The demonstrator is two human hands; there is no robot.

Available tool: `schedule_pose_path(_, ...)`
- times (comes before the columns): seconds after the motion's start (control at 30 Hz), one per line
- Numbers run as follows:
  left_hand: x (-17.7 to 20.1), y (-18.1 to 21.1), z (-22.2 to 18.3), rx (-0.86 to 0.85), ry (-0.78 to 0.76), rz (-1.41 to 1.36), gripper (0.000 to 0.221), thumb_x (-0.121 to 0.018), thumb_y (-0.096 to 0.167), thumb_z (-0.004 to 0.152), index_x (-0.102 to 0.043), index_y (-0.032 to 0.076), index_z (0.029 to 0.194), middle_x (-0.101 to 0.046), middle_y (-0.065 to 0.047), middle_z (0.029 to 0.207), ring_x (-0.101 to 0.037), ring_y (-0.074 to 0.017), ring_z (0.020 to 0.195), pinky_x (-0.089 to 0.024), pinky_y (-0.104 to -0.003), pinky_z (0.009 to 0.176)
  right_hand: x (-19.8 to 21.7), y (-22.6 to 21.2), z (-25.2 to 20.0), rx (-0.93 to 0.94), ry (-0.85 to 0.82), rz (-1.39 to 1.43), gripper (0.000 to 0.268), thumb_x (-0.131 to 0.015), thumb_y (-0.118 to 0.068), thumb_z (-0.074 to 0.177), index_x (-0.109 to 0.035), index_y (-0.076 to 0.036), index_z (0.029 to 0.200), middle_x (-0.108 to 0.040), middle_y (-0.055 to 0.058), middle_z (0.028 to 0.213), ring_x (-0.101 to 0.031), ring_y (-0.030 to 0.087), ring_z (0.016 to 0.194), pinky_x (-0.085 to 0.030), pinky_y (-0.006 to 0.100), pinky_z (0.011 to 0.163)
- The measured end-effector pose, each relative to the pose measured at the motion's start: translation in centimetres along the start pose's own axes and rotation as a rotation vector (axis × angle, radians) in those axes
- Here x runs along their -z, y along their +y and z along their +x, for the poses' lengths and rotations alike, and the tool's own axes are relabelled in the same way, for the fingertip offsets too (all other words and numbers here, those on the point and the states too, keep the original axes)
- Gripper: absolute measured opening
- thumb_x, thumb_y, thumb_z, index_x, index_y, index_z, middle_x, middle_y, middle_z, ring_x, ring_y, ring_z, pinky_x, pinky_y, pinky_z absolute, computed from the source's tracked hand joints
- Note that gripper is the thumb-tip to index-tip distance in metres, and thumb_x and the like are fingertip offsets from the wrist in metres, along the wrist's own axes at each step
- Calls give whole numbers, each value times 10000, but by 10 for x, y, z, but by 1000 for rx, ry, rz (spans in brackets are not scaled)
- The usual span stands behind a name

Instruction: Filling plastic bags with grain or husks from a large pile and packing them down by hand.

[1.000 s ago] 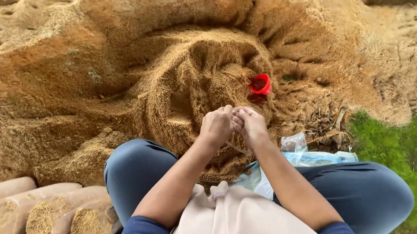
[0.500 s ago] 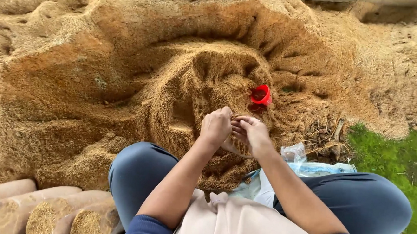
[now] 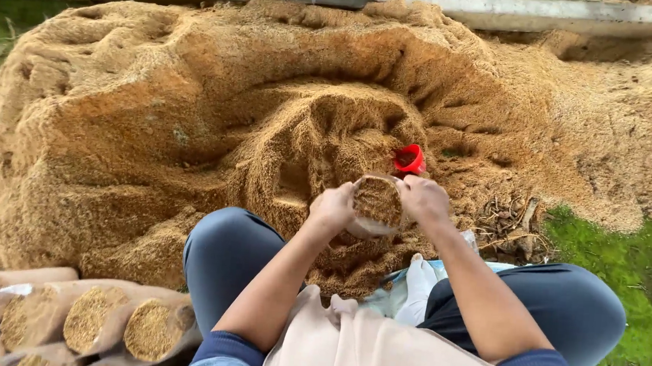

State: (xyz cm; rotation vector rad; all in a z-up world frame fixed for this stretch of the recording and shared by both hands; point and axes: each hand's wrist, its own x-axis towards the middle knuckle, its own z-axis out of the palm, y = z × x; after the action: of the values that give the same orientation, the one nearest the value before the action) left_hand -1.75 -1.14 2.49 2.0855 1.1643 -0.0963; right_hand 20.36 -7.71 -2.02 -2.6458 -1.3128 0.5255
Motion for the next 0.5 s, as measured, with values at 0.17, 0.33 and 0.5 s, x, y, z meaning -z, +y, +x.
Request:
schedule_pose_path(0.17,20,-9,41,7,294,-44,318,-474,388,968,-722,197,1025,-734,-215,971,-709,-457,1011,-579,-595,833,82,-41,-22,79,74,77,302,-509,-385,982,-756,-213,966,-769,101,958,-724,328,1027,-540,468,936)
schedule_pose_path(0.33,93,42,34,17,433,-72,269,-496,333,882,-749,245,863,-753,-125,872,-734,-389,953,-601,-517,811,154,-52,-15,257,83,164,298,-554,-326,877,-778,-140,937,-761,171,1001,-679,430,1062,-519,536,974)
schedule_pose_path(0.5,165,83,-14,-27,583,-199,242,-514,246,848,-720,197,731,-729,-134,787,-734,-397,855,-560,-531,740,204,-77,-4,416,209,337,227,-687,-405,804,-750,-188,785,-731,99,877,-687,365,986,-517,478,881)
